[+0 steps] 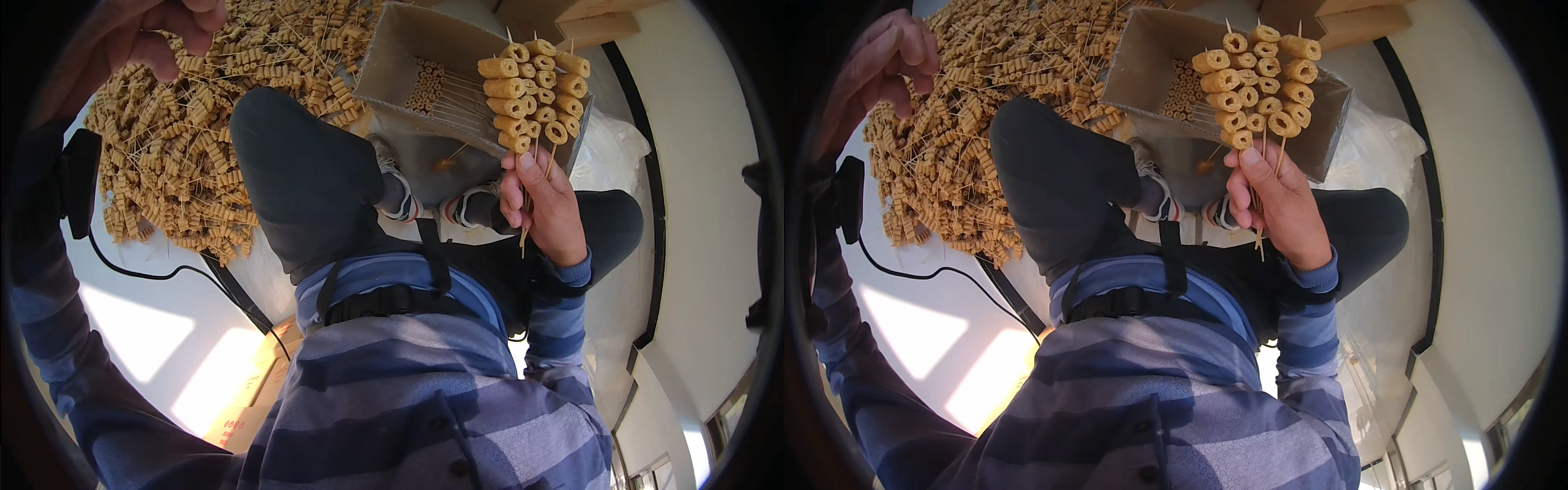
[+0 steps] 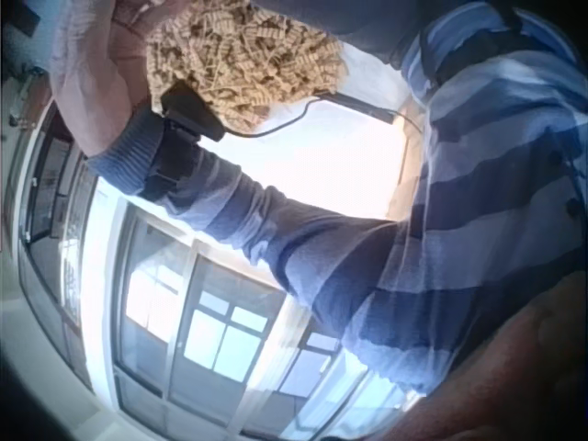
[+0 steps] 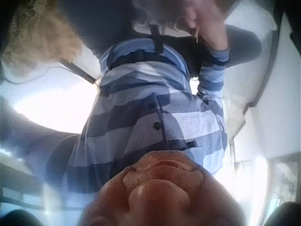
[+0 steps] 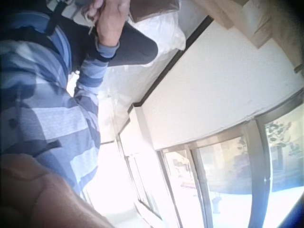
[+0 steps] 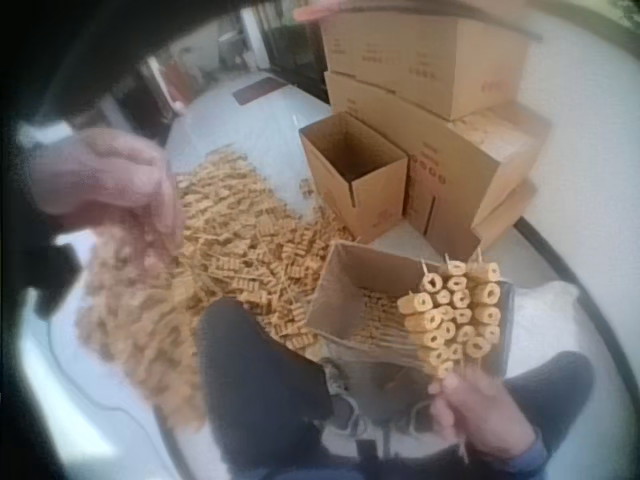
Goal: The person sits on the floor and repeatedly picks up small ring-shaped snacks and wooden skewers, threads the snacks onto the skewers, and places the completed skewers into a cardboard box. The person handles the items by hand and organizes them in the box.
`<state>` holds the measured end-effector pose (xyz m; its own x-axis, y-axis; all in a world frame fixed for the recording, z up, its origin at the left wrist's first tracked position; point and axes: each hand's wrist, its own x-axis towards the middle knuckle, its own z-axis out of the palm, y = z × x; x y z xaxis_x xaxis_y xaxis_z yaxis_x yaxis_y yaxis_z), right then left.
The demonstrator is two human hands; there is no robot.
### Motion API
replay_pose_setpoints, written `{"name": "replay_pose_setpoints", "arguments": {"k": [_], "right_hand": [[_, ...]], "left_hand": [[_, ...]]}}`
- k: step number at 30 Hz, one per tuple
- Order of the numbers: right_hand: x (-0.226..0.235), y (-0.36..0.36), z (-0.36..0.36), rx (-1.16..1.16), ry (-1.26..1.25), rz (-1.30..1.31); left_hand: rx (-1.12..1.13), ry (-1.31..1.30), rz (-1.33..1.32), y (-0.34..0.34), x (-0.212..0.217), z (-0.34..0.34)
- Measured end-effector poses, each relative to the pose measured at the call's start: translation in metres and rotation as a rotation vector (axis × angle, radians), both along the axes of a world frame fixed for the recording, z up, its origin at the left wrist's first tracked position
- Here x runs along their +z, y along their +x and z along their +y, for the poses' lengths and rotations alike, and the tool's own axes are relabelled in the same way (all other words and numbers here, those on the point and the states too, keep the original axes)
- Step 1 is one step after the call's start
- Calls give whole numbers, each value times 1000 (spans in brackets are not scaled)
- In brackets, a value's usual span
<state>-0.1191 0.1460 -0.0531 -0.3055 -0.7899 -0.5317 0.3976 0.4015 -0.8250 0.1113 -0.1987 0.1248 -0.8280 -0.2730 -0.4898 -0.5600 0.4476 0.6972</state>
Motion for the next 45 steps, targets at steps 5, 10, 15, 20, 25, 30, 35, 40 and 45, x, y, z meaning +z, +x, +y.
{"name": "replay_pose_setpoints", "arguments": {"k": [5, 10, 15, 20, 25, 30, 35, 40, 45], "right_hand": [[1, -12, 17, -159, -146, 24], [-13, -22, 20, -276, -208, 22], [-29, -35, 23, -275, -198, -33], [-42, -44, 26, -282, -160, -103], [-54, -49, 30, -280, -158, -116], [-64, -52, 35, -286, -80, -123], [-64, -42, 34, -246, 22, -164], [-38, -19, 23, -176, -26, -158], [-4, 4, 4, -252, -280, -383]], "left_hand": [[-249, 607, 64, -42, -135, 60], [-112, 714, -384, -112, -308, 162], [458, 689, -345, -152, -419, 227], [474, 678, -252, -178, -472, 231], [479, 684, -256, -184, -489, 232], [79, 617, -52, -154, -428, 217], [-116, 653, 147, -120, -273, 195], [-153, 4, 735, -92, -151, 186], [-230, -432, 917, -88, -135, 200]]}}
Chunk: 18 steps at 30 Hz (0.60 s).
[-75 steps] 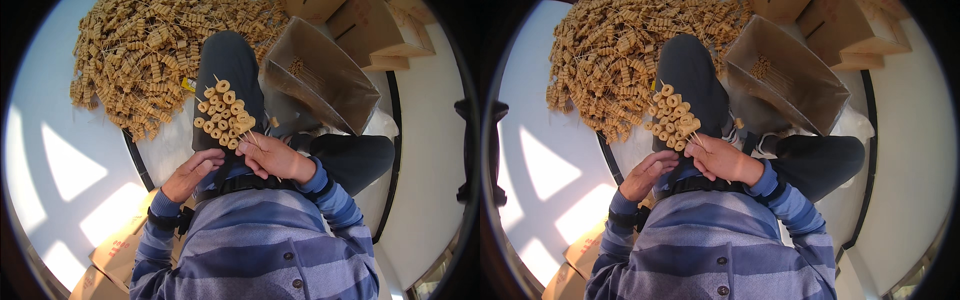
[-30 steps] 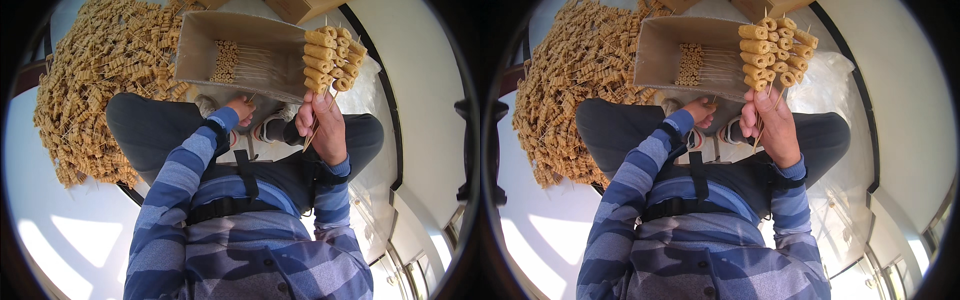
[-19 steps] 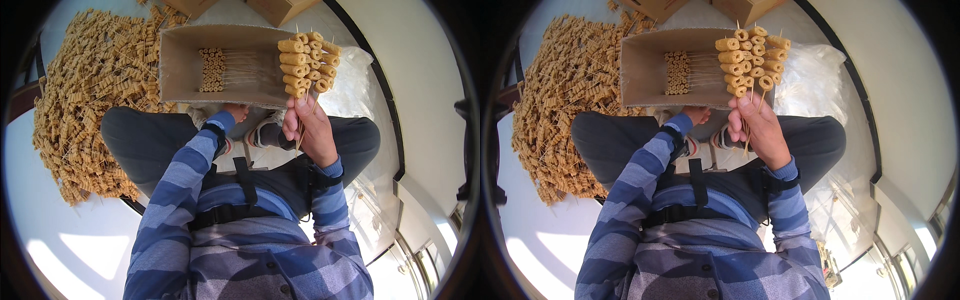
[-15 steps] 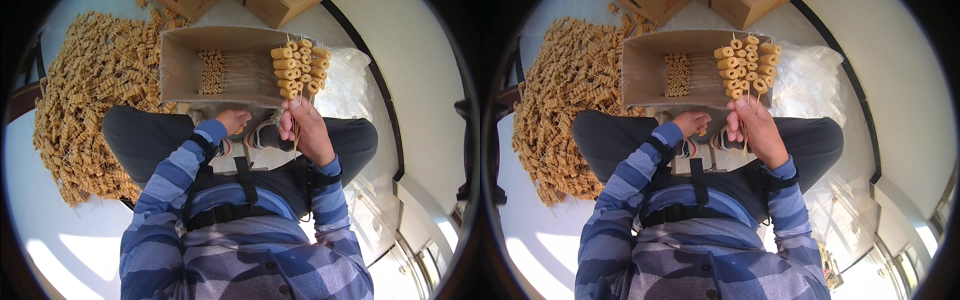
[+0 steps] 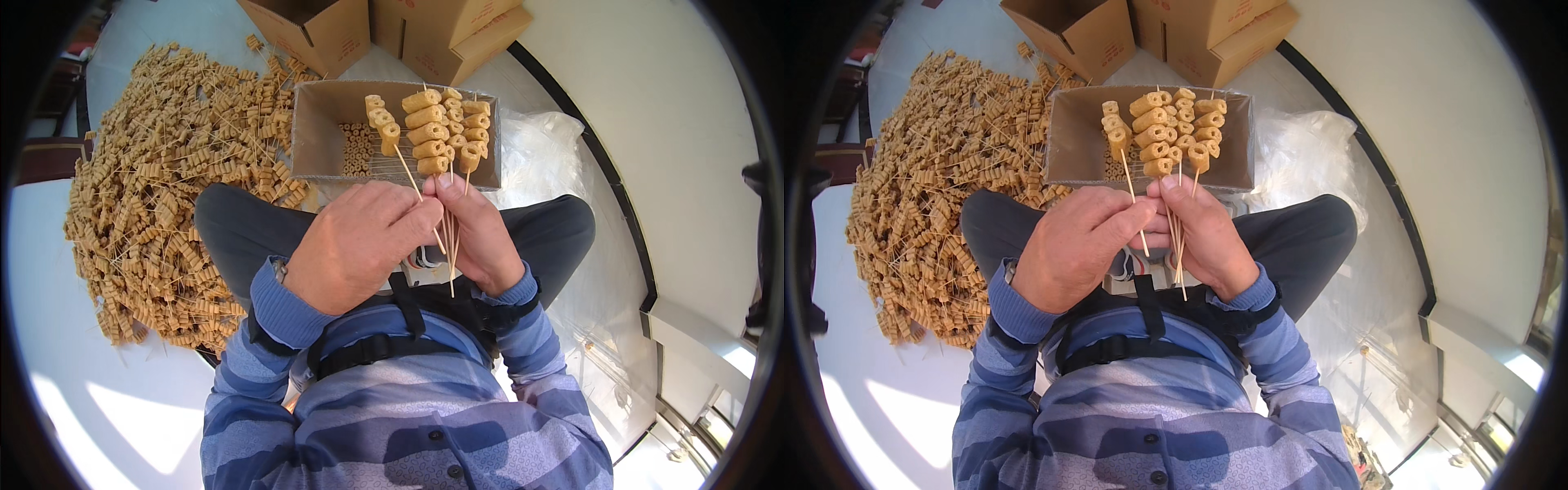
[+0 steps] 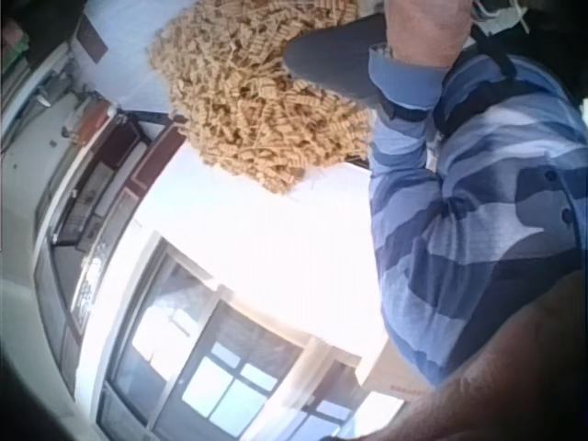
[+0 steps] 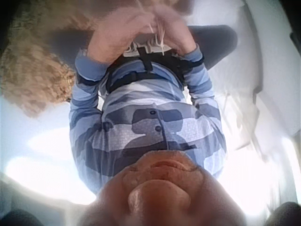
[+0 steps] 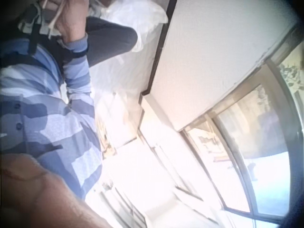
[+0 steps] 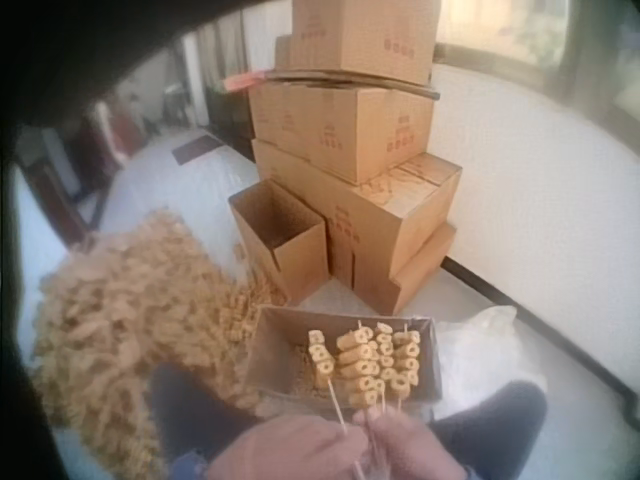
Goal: The person sits on the floor and repeatedly picks up small ring-shaped snacks and wooden skewers, threads the snacks onto the skewers, and places the completed skewers into a cardboard box. The person handles the items by hand and organizes them in the box.
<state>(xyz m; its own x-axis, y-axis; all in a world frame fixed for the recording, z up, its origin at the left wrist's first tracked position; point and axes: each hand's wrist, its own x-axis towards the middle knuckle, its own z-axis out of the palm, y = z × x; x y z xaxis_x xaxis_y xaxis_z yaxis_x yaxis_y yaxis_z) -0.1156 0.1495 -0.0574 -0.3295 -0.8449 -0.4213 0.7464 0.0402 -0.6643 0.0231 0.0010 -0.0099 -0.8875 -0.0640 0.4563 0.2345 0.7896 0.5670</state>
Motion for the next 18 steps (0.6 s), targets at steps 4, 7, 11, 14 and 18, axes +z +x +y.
{"name": "replay_pose_setpoints", "arguments": {"k": [4, 7, 11, 14, 18], "right_hand": [[14, 10, -13, -73, -72, -84], [15, 19, -18, -86, -58, -124], [10, 28, -21, -83, -74, -41], [7, 31, -22, -54, -56, 72], [10, 29, -21, -7, -72, 192]], "left_hand": [[-28, -149, 56, 7, -6, 11], [-41, -214, 80, 13, -12, 20], [-90, -100, 12, 25, -17, 23], [-93, 28, 11, 34, -18, 20], [184, 435, -59, 54, -20, 15]]}}
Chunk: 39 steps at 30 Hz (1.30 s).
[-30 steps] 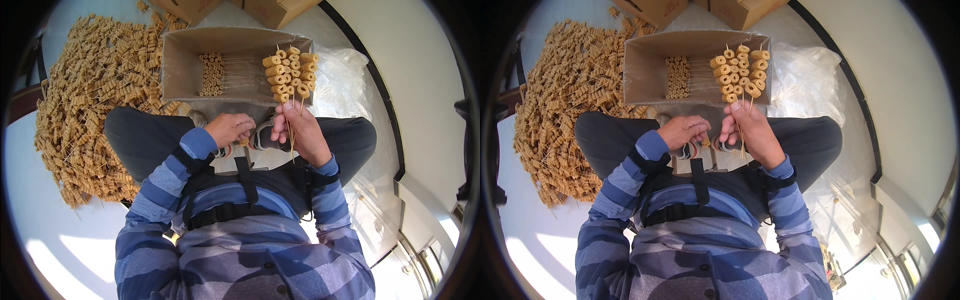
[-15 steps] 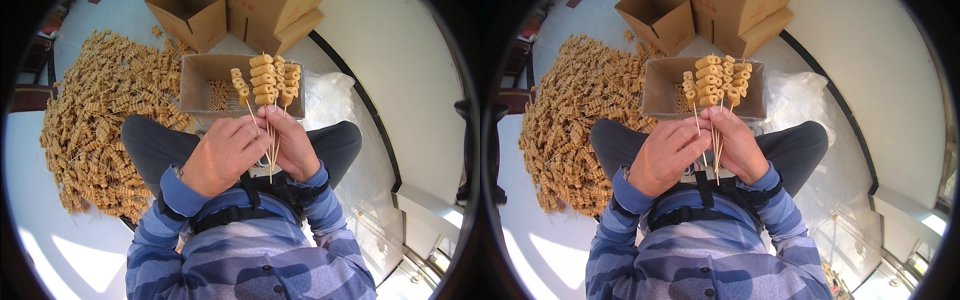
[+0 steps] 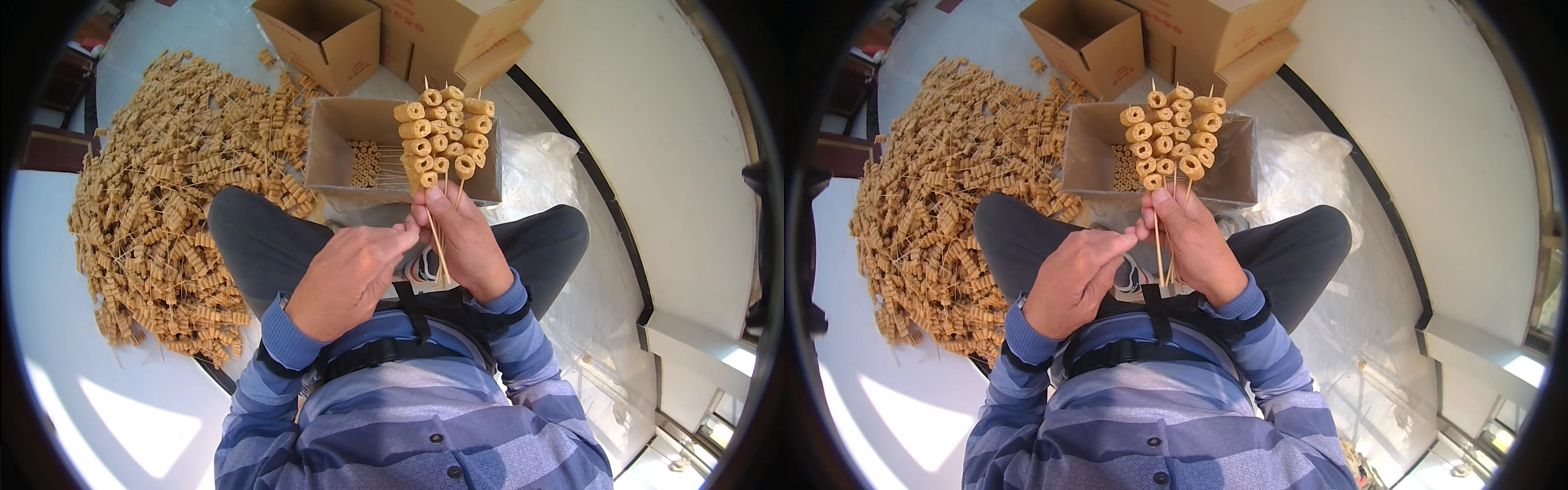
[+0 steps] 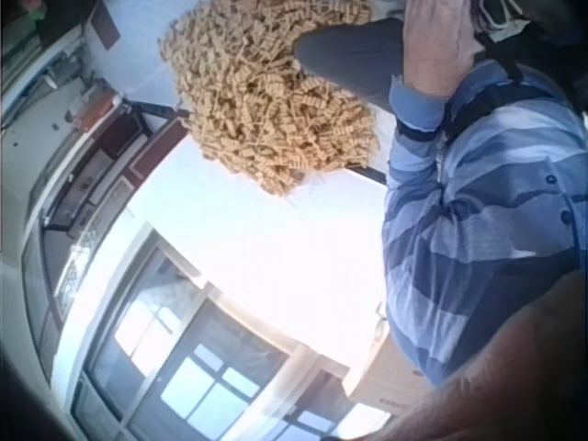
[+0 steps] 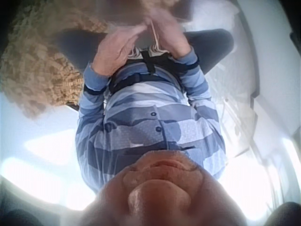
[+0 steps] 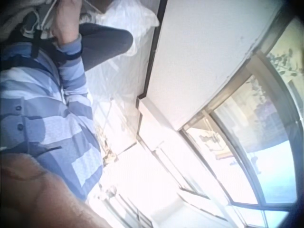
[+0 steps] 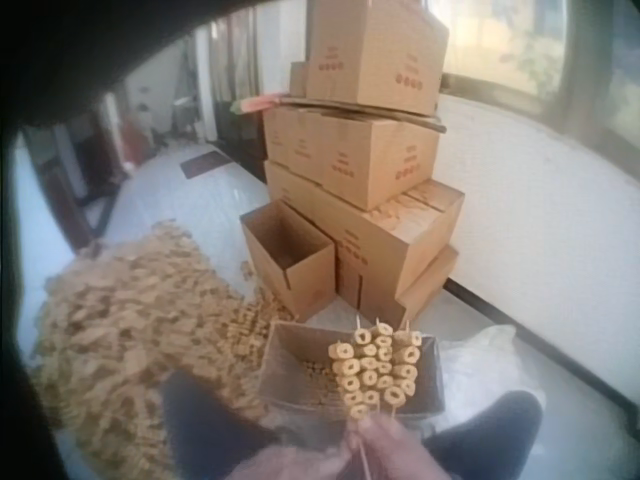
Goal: The person sits on the floor and repeatedly picks up small ring-shaped snacks and wooden skewers, threads the snacks onto the skewers, and places the completed skewers into a cardboard box. The person handles the items by hand and organizes them in the box.
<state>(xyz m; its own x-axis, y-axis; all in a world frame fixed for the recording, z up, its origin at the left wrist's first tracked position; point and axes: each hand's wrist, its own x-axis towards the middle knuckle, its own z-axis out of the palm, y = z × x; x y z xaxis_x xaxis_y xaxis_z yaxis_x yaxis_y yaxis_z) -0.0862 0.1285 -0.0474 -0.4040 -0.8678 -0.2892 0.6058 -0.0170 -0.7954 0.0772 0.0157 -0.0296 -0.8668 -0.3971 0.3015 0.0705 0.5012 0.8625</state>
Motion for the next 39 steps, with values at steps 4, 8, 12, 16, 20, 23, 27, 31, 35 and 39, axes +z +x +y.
{"name": "replay_pose_setpoints", "arguments": {"k": [4, 8, 12, 16, 20, 23, 27, 31, 35, 39], "right_hand": [[7, 12, 1, 132, 28, 35], [17, 20, 12, 237, -26, 48], [18, 24, 16, 331, -115, 19], [14, 31, 16, 368, -24, -25], [11, 30, 13, 274, 118, 83], [10, 27, 12, 205, 204, 169], [7, 31, 12, 179, 234, 173], [3, 34, 10, 174, 225, 26], [3, 38, 9, 167, 218, 8], [2, 38, 10, 234, 151, 25]], "left_hand": [[59, 151, -61, 4, -23, -9], [158, 1112, 1, -2, -46, -5], [-39, 1518, 177, -8, -47, -19], [1, 1471, 299, -15, -38, -22], [44, 1614, 444, -14, -36, -32], [83, 1647, 477, -9, -37, -42], [86, 1584, 394, -11, -36, -40], [117, 1538, 373, -16, -33, -31], [155, 1535, 498, -20, -33, -22], [45, 1580, 516, -22, -34, -17]]}}
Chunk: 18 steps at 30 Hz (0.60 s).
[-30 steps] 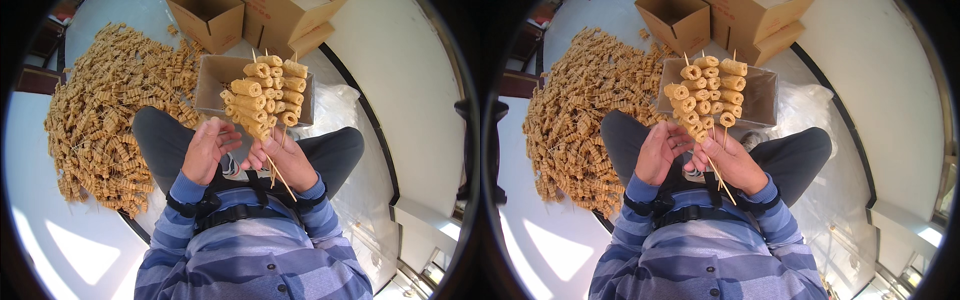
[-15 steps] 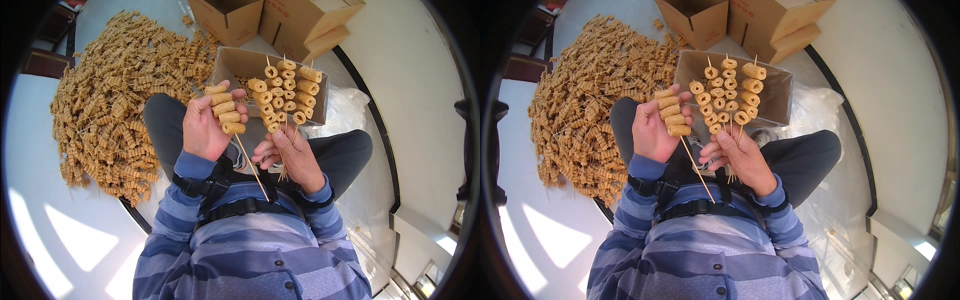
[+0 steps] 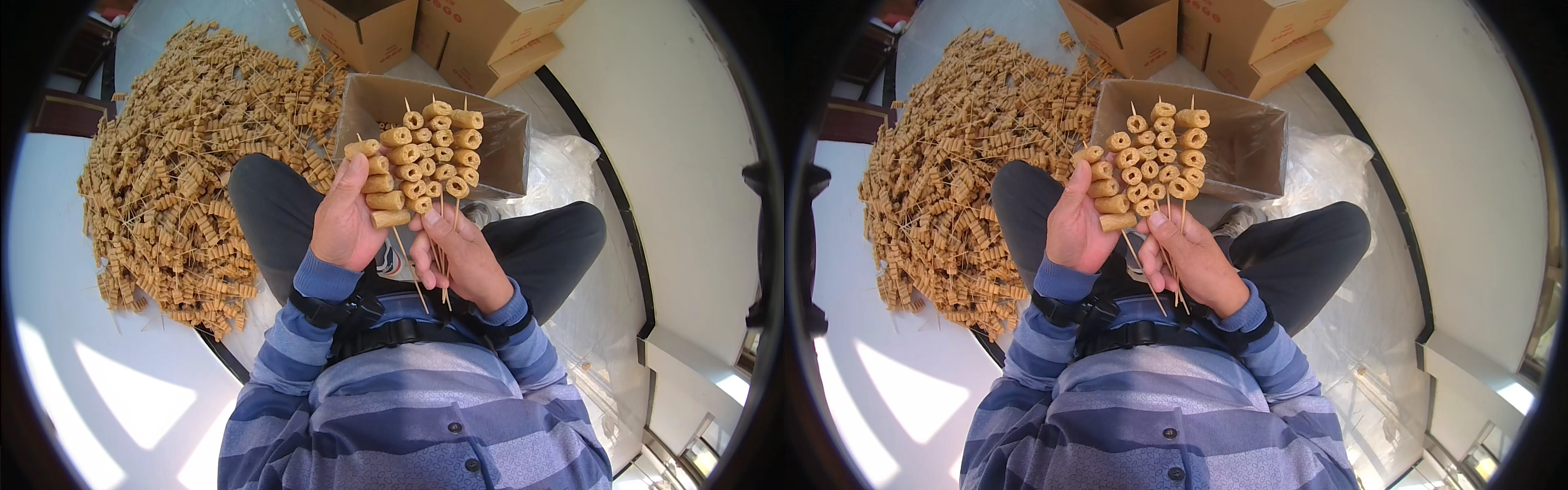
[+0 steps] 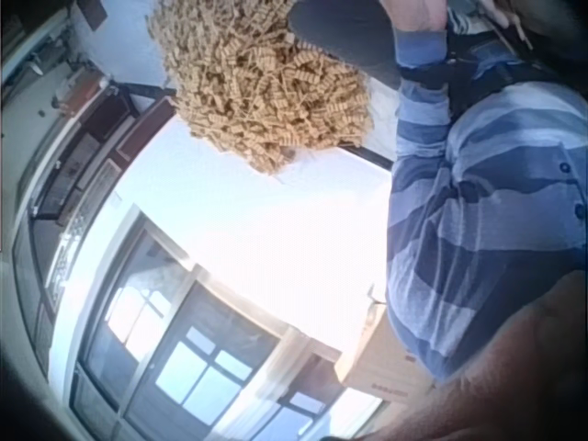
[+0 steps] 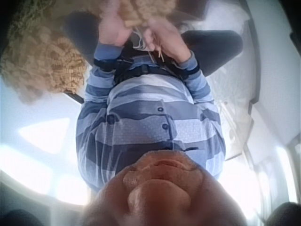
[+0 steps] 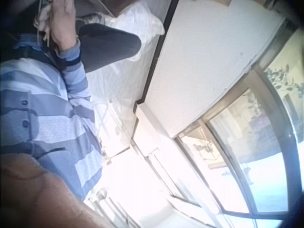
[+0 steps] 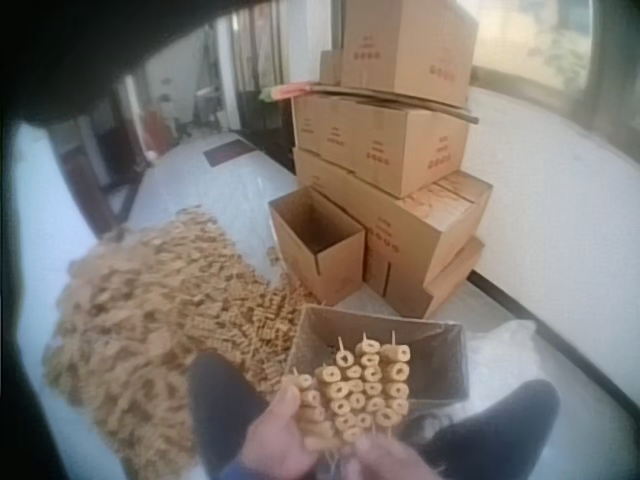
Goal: The person sits on the floor and repeatedly picks up small ring-shaped snacks and wooden skewers, threads the snacks onto the skewers, and places the completed skewers into a cardboard box. The person handles the items by hand and organizes them in the box.
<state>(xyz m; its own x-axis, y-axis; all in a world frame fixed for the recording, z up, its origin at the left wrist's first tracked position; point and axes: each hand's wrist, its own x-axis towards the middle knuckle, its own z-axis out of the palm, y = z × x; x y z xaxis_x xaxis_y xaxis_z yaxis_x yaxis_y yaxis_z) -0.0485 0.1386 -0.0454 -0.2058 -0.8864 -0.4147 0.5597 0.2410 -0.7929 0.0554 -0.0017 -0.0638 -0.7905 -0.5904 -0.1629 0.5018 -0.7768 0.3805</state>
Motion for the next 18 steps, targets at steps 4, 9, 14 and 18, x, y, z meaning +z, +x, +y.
{"name": "replay_pose_setpoints", "arguments": {"k": [4, 9, 14, 18], "right_hand": [[-2, -2, 0, 45, 27, 37], [-4, -4, 0, 79, 39, 64], [-4, -4, -1, 106, 16, -9], [-2, 6, -4, 61, 60, 167]], "left_hand": [[-65, -24, 54, 0, -2, 2], [-65, -112, -44, -1, -10, 5], [-77, -153, -144, -5, -17, 11], [-94, -199, -137, -3, -16, 11]]}}
